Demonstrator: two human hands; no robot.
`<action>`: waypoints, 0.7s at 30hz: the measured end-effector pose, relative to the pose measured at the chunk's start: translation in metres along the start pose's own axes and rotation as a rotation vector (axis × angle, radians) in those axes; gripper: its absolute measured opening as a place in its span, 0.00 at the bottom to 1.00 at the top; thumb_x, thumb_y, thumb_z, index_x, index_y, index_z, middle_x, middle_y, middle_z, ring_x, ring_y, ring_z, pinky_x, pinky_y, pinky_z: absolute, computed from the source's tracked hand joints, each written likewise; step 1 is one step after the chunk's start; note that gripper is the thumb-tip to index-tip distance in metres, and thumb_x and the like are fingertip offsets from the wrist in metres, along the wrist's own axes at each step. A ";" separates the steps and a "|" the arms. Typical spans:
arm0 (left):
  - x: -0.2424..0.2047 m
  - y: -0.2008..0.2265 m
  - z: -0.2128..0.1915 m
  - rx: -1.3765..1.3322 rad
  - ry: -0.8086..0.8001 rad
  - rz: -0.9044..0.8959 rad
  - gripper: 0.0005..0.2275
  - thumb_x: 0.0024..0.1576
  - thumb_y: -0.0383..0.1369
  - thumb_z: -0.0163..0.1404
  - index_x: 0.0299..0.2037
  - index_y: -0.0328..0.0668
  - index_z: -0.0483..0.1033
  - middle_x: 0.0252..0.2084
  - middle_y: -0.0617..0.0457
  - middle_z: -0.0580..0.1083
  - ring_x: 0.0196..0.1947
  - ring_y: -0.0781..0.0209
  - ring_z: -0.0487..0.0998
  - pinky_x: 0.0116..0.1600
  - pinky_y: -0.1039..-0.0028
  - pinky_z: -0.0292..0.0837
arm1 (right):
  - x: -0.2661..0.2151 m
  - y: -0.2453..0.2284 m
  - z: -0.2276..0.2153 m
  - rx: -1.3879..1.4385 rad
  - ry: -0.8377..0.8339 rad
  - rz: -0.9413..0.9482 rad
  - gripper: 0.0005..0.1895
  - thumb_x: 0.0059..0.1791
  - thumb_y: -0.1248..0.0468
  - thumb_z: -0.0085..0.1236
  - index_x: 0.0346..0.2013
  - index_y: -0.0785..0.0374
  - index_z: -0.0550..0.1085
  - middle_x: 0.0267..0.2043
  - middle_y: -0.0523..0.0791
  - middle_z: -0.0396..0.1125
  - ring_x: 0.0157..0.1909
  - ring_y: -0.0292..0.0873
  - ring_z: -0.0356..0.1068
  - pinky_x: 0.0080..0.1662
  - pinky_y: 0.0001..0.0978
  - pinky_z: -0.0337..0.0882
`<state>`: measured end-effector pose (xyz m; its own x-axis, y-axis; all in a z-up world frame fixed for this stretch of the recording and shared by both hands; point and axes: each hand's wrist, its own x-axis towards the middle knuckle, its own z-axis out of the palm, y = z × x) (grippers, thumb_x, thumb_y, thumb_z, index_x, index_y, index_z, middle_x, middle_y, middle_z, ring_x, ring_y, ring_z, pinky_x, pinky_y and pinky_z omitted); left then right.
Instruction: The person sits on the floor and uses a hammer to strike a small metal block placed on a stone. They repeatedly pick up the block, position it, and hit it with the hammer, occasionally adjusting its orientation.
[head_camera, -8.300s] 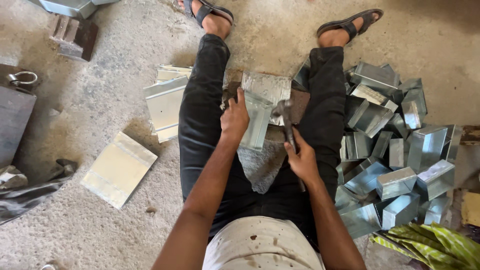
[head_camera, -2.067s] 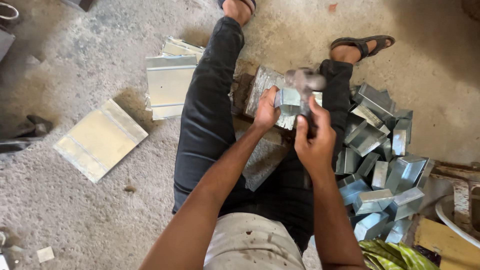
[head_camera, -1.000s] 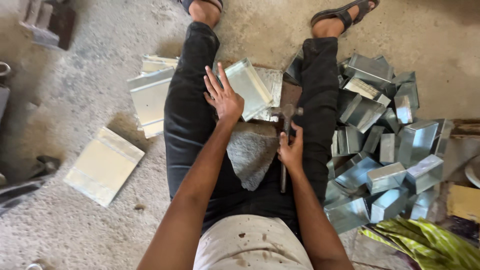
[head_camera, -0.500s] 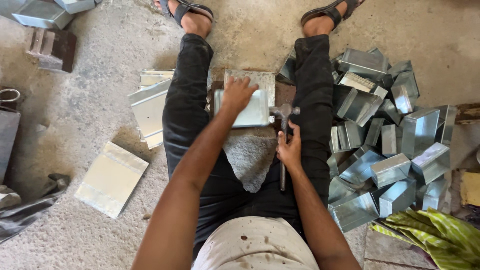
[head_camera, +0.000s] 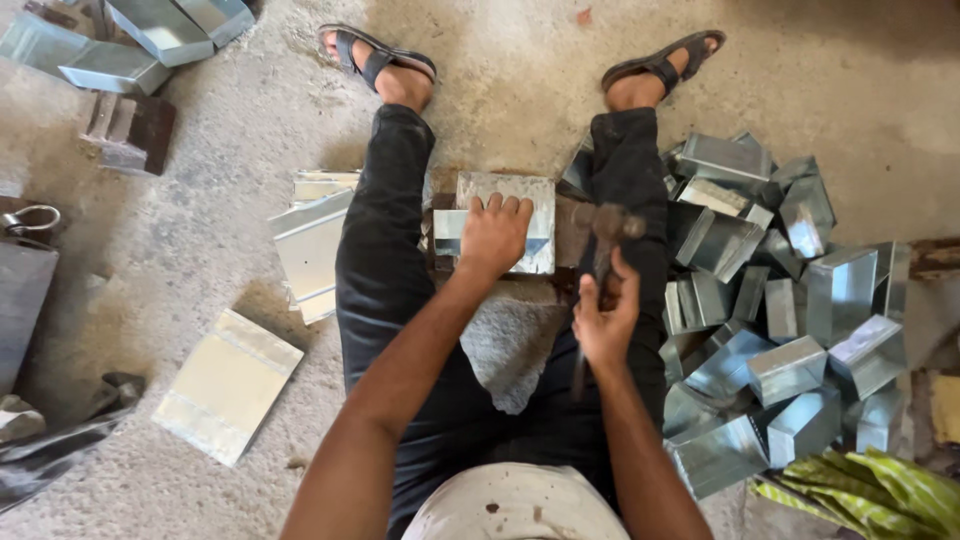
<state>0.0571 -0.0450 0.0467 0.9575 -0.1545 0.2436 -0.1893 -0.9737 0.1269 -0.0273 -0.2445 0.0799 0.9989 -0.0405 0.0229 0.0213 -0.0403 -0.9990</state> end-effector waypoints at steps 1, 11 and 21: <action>-0.002 0.002 0.003 -0.009 0.028 -0.001 0.08 0.57 0.33 0.45 0.44 0.45 0.73 0.41 0.52 0.76 0.47 0.50 0.76 0.52 0.49 0.68 | 0.002 -0.007 -0.002 0.003 -0.009 -0.050 0.26 0.58 0.64 0.55 0.70 0.58 0.61 0.31 0.41 0.65 0.22 0.30 0.59 0.22 0.25 0.59; -0.006 0.006 0.007 0.002 0.141 -0.033 0.03 0.58 0.32 0.46 0.37 0.48 0.73 0.34 0.54 0.75 0.40 0.51 0.77 0.46 0.53 0.68 | 0.071 0.037 -0.010 -0.608 -0.267 -0.311 0.27 0.52 0.68 0.61 0.66 0.64 0.68 0.52 0.58 0.73 0.50 0.44 0.75 0.48 0.32 0.73; -0.029 -0.022 0.002 -0.654 0.504 -0.464 0.21 0.42 0.20 0.49 0.48 0.36 0.72 0.41 0.39 0.75 0.44 0.35 0.76 0.49 0.52 0.69 | -0.042 0.049 -0.021 -0.421 -0.265 0.075 0.29 0.53 0.68 0.58 0.69 0.59 0.65 0.36 0.45 0.66 0.26 0.36 0.62 0.29 0.29 0.63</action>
<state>0.0335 -0.0194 0.0346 0.7897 0.4645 0.4008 -0.0439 -0.6088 0.7921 -0.0693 -0.2662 0.0305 0.9743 0.1945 -0.1135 -0.0145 -0.4489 -0.8935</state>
